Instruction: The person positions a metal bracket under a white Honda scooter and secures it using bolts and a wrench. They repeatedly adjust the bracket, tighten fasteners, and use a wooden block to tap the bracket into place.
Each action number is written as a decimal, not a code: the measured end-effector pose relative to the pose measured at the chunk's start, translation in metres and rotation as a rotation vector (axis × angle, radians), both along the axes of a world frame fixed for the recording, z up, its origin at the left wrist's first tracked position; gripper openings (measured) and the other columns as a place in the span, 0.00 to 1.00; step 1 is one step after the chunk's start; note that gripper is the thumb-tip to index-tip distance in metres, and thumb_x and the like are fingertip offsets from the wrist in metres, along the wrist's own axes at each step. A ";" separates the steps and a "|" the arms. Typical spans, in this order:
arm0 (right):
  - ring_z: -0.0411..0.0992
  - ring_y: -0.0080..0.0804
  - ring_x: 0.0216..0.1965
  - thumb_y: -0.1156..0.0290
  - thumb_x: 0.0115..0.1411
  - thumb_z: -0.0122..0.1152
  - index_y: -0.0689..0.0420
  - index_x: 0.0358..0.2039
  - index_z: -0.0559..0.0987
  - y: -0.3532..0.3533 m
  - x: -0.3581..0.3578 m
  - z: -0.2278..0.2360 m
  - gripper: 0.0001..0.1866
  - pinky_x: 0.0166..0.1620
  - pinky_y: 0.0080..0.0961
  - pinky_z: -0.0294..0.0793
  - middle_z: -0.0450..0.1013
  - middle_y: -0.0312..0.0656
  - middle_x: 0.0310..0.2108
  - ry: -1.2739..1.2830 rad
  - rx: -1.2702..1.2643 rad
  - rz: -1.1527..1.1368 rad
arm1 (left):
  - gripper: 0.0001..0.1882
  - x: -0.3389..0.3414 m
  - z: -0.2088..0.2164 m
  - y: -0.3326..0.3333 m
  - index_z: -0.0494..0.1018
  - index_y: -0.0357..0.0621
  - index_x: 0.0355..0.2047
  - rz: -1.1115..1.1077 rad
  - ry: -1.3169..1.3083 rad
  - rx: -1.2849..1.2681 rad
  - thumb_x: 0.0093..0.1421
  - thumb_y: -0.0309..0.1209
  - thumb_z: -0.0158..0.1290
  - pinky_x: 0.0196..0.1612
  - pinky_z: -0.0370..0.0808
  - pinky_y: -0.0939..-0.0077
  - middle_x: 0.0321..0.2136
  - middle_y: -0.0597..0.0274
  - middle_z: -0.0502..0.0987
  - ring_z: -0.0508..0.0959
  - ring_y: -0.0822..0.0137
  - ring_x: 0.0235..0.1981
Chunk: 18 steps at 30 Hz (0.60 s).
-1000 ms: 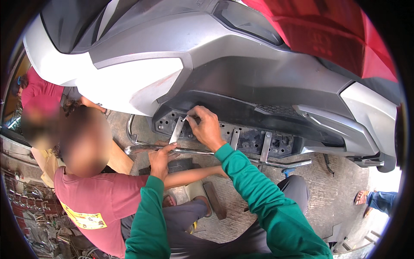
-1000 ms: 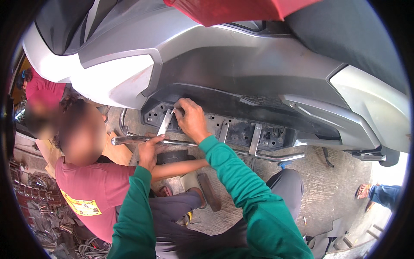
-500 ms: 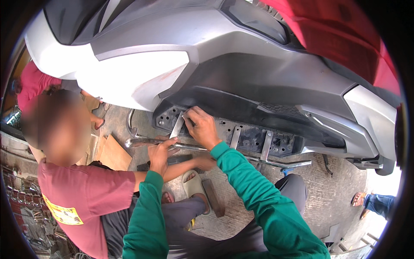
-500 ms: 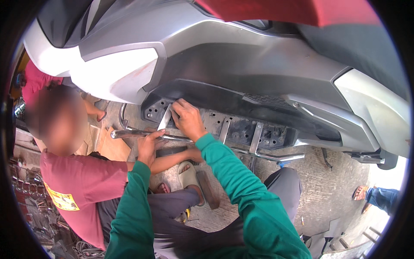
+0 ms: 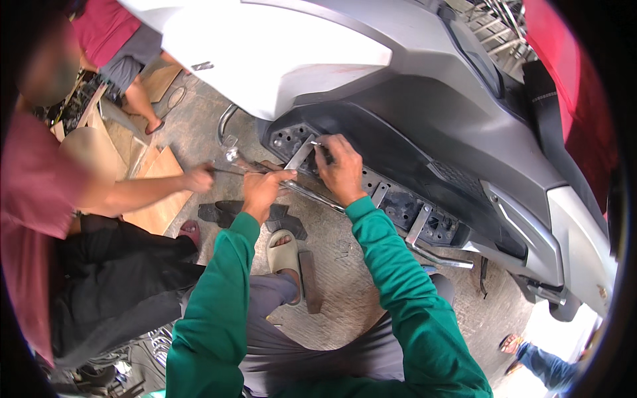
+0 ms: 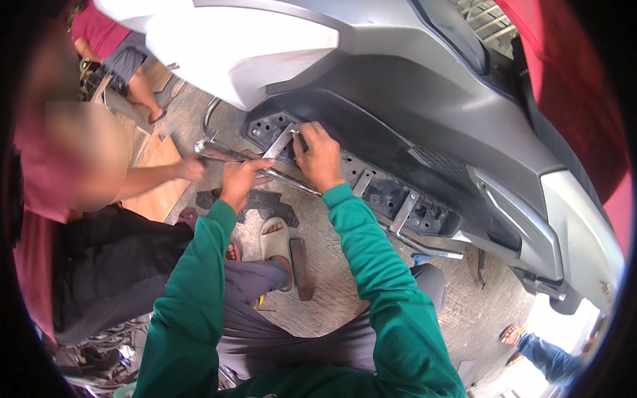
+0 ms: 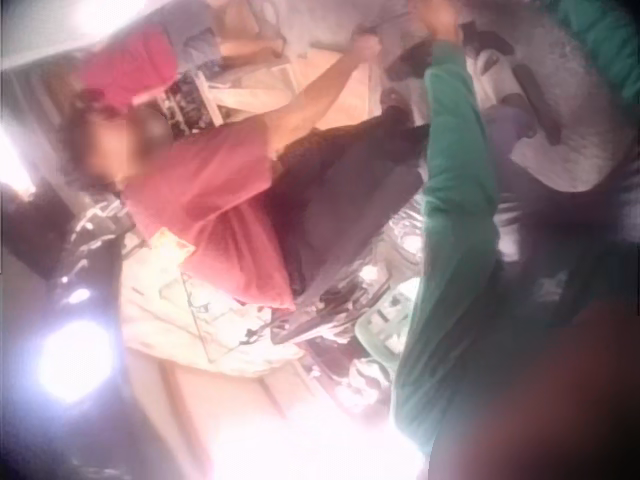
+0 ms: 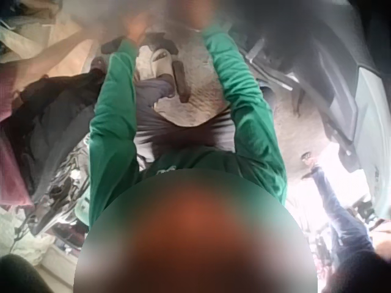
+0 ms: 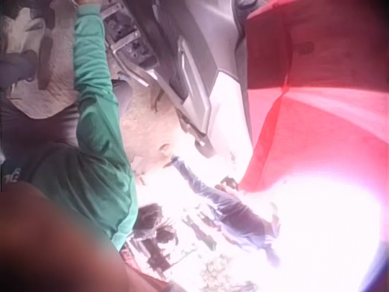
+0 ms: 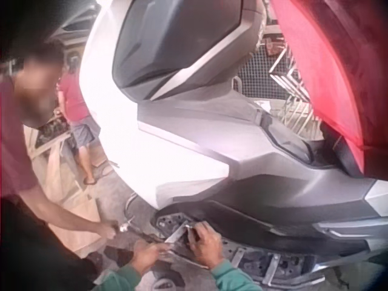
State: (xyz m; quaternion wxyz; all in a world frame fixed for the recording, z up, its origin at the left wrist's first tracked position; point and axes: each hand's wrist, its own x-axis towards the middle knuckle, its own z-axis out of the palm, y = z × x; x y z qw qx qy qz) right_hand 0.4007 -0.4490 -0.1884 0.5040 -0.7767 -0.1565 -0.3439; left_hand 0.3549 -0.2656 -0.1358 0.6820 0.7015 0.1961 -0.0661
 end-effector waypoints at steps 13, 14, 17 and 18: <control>0.80 0.59 0.38 0.72 0.60 0.73 0.62 0.35 0.82 -0.007 0.018 0.017 0.08 0.42 0.50 0.79 0.81 0.54 0.35 0.141 -0.225 0.000 | 0.12 0.004 0.000 -0.001 0.83 0.31 0.36 0.038 -0.019 0.038 0.54 0.23 0.71 0.41 0.89 0.60 0.37 0.52 0.86 0.86 0.58 0.39; 0.80 0.60 0.38 0.71 0.61 0.73 0.63 0.34 0.82 -0.008 0.019 0.020 0.09 0.42 0.51 0.79 0.82 0.55 0.35 0.162 -0.255 -0.003 | 0.11 0.004 -0.001 -0.001 0.83 0.31 0.36 0.035 -0.020 0.045 0.54 0.23 0.71 0.40 0.89 0.60 0.36 0.52 0.86 0.86 0.58 0.38; 0.81 0.61 0.37 0.67 0.62 0.72 0.63 0.34 0.82 -0.009 0.022 0.029 0.12 0.41 0.53 0.80 0.82 0.56 0.35 0.235 -0.348 -0.015 | 0.11 0.007 -0.005 0.000 0.84 0.30 0.36 0.051 -0.009 0.059 0.53 0.23 0.71 0.40 0.90 0.59 0.36 0.53 0.86 0.87 0.59 0.37; 0.81 0.62 0.37 0.65 0.64 0.72 0.63 0.34 0.82 -0.008 0.023 0.032 0.13 0.41 0.54 0.80 0.82 0.57 0.35 0.269 -0.385 -0.024 | 0.11 0.008 -0.006 0.000 0.84 0.30 0.36 0.053 0.003 0.075 0.53 0.23 0.71 0.40 0.90 0.59 0.36 0.53 0.86 0.87 0.59 0.37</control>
